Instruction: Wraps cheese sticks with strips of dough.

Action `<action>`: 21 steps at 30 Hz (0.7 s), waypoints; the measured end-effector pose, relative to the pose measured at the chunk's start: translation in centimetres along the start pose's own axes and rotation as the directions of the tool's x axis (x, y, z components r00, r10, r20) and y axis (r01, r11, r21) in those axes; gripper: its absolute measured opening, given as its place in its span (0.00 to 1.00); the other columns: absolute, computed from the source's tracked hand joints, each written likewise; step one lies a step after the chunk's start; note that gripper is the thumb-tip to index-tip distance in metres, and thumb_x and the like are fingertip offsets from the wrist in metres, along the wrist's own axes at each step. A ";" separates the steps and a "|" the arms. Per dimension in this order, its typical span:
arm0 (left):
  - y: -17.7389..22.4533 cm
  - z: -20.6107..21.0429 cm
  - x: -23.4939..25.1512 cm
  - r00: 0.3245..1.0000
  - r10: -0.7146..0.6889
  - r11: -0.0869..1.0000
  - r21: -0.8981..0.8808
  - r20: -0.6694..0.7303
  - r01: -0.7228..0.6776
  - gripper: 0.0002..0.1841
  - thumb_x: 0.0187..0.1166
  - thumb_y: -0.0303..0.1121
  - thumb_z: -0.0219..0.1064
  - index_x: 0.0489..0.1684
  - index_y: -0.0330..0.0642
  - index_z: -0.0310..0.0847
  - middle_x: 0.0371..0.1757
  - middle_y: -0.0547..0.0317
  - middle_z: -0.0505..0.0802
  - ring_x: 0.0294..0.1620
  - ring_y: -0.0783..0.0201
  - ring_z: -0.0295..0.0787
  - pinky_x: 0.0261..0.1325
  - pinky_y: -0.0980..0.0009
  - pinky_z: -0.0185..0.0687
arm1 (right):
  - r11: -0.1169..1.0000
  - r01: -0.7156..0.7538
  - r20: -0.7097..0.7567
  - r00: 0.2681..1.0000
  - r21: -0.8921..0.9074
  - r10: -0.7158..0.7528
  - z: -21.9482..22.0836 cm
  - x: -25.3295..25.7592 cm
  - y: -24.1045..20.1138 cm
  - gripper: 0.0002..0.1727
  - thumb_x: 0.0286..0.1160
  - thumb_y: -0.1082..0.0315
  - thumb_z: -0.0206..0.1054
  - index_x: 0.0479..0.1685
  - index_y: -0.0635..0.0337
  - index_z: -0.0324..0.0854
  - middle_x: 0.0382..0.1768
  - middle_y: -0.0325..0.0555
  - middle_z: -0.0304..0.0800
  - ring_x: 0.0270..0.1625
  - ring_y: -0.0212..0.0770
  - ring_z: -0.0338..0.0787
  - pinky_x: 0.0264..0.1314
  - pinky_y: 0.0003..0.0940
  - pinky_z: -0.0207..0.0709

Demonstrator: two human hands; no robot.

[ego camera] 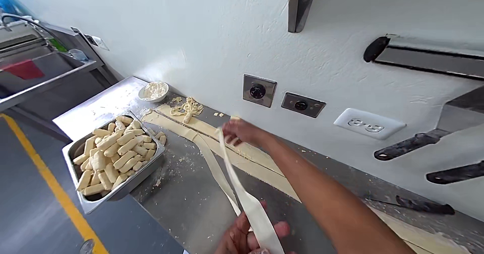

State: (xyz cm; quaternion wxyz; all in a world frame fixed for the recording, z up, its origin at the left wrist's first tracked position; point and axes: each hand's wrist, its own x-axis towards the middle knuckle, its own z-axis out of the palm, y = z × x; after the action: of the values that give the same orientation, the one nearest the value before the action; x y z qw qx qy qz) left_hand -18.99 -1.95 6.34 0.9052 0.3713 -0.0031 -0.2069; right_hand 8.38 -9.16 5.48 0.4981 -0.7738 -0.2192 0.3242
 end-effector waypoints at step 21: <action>20.6 -4.1 2.4 0.455 0.603 0.765 0.313 -0.656 -0.562 0.17 0.96 0.37 0.37 0.62 0.41 0.70 0.56 0.56 0.92 0.50 0.59 0.96 0.54 0.58 0.92 | 0.929 0.213 0.327 0.939 -0.304 -0.109 2.3 -10.2 7.3 0.26 0.78 0.52 0.70 0.31 0.74 0.86 0.37 0.55 0.90 0.46 0.42 0.86 0.54 0.44 0.76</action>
State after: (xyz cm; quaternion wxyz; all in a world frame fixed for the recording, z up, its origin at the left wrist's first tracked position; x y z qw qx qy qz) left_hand -8.50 13.02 16.90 0.8340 0.4203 0.2227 0.2795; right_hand -0.29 -17.43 1.02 0.3448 -0.7669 -0.4085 0.3552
